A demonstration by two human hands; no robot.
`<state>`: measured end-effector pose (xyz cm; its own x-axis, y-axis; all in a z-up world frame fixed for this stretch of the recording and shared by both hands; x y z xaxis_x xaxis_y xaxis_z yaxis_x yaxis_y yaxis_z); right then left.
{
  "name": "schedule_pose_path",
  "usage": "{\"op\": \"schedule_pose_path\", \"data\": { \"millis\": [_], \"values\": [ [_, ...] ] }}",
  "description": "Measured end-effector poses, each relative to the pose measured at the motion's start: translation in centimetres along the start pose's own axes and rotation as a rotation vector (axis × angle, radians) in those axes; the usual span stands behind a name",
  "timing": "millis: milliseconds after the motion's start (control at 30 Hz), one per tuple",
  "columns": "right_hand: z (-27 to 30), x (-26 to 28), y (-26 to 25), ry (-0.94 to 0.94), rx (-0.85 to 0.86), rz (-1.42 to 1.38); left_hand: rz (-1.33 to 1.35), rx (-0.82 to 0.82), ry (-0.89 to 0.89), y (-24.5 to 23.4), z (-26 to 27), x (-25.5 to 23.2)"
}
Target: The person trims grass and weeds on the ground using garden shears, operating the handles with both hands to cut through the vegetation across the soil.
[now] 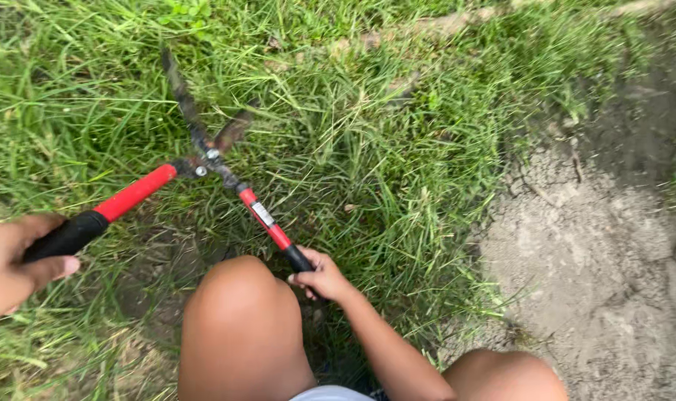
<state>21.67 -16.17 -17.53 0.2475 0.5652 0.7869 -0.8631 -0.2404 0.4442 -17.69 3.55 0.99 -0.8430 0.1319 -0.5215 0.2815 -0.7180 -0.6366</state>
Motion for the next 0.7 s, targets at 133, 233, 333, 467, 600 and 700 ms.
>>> {"op": "schedule_pose_path", "data": {
  "millis": [133, 233, 333, 467, 600, 700],
  "values": [
    [-0.7, 3.0, 0.1, 0.032, -0.02, 0.142, 0.094, 0.11, -0.429, 0.1, 2.5, 3.5],
    [-0.8, 6.2, 0.1, -0.011, -0.021, 0.164, 0.259, -0.044, -0.18, 0.7, 3.1, 3.4],
    [-0.7, 9.9, -0.8, 0.053, -0.115, 0.268, 0.192, -0.07, -0.285, -0.6, 0.9, 5.4],
    [1.0, 17.4, -1.8, 0.062, -0.176, 0.356, 0.238, 0.014, -0.263, -1.1, -4.3, 6.6],
    [3.4, 25.2, -2.1, 0.205, -0.267, 0.704, 0.532, 0.202, -0.032, -1.0, -7.9, 2.2],
    [4.6, 29.9, -1.6, 0.274, -0.328, 0.94, 0.601, 0.291, -0.019, -1.5, -8.4, -2.6]
  ]
}}
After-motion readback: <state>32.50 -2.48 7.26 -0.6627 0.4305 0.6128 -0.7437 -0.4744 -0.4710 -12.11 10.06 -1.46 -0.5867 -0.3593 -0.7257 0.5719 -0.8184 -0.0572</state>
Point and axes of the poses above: each hand's wrist, its own z-axis away from the middle knuckle, its own y-axis out of the palm, x = y × z, the point moved 9 cm from there along -z, towards the middle knuckle, and after that the axes turned 15 degrees about x, right-handed, at the moved point
